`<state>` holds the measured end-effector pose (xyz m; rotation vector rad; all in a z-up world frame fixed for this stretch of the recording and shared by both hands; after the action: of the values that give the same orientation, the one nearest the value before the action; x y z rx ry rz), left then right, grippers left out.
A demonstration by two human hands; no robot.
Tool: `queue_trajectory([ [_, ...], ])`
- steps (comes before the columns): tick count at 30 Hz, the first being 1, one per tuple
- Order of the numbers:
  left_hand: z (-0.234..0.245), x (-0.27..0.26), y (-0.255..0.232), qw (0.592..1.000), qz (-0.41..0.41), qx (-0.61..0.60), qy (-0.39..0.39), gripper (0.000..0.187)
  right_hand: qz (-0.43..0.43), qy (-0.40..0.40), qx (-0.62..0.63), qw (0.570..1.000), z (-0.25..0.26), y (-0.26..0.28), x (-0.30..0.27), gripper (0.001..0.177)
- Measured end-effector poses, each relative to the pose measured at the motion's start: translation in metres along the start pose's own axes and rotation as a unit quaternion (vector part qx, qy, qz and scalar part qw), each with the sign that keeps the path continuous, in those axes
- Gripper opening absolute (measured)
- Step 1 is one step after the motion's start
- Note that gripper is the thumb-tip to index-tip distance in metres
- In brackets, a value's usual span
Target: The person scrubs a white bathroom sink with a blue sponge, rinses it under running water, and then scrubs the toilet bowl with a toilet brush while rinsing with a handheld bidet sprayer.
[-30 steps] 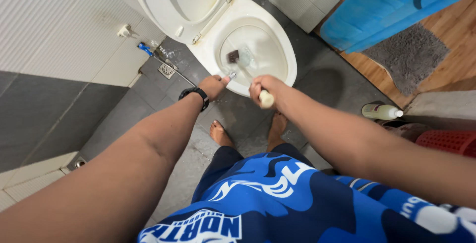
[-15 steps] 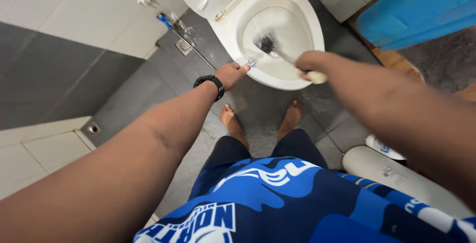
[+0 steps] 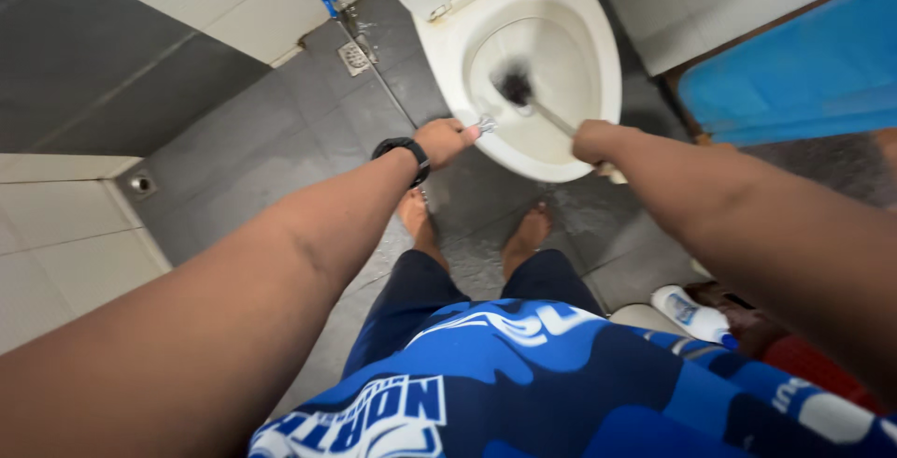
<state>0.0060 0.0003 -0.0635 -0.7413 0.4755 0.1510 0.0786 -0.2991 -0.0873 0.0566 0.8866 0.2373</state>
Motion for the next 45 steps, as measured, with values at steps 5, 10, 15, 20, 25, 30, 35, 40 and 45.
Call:
queue_trajectory([
  [5,-0.008,0.001,-0.002,1.0,0.001,-0.026,-0.011,0.062,0.177,0.083,-0.219,0.956,-0.008,-0.034,-0.043,0.029],
  [10,-0.019,-0.001,-0.009,1.0,0.009,-0.02,0.01,0.061,0.051,0.045,-0.166,0.984,-0.028,-0.074,-0.048,0.007],
  [15,-0.018,-0.011,-0.011,1.0,0.015,-0.008,-0.005,0.061,-0.014,0.076,-0.18,0.981,-0.032,-0.046,0.066,0.012],
  [20,-0.023,-0.017,-0.021,0.999,0.045,-0.027,0.005,0.062,-0.135,0.068,0.162,0.975,-0.002,-0.063,0.03,0.025],
  [25,-0.028,-0.019,-0.019,0.996,0.048,-0.078,0.01,0.061,-0.101,0.059,0.091,0.989,0.022,-0.073,-0.043,0.037],
  [30,-0.042,-0.009,-0.019,0.998,0.046,-0.041,0.02,0.061,-0.197,0.032,0.21,0.957,0.008,-0.074,0.036,0.028],
  [35,-0.037,-0.003,-0.017,0.998,0.031,-0.058,-0.011,0.06,-0.216,0.043,0.308,0.925,-0.017,-0.025,0.098,0.02],
  [40,-0.034,0.013,-0.03,0.998,0.025,-0.055,0.003,0.059,-0.283,0.121,0.507,0.805,0.0,-0.013,0.04,0.019],
  [45,-0.028,0.016,-0.039,0.999,0.029,-0.042,-0.001,0.06,-0.265,0.2,0.729,0.598,0.025,-0.027,-0.021,0.02],
])
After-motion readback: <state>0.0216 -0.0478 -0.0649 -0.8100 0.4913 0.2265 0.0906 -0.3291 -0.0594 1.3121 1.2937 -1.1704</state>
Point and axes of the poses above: each hand's wrist, its own x-axis towards the middle knuckle, its own z-axis out of the back of the hand, y = z × x, the point moved 4 cm from there along x, towards the middle knuckle, and after that the axes turned 9 degrees about -y, right-handed, at the moved point
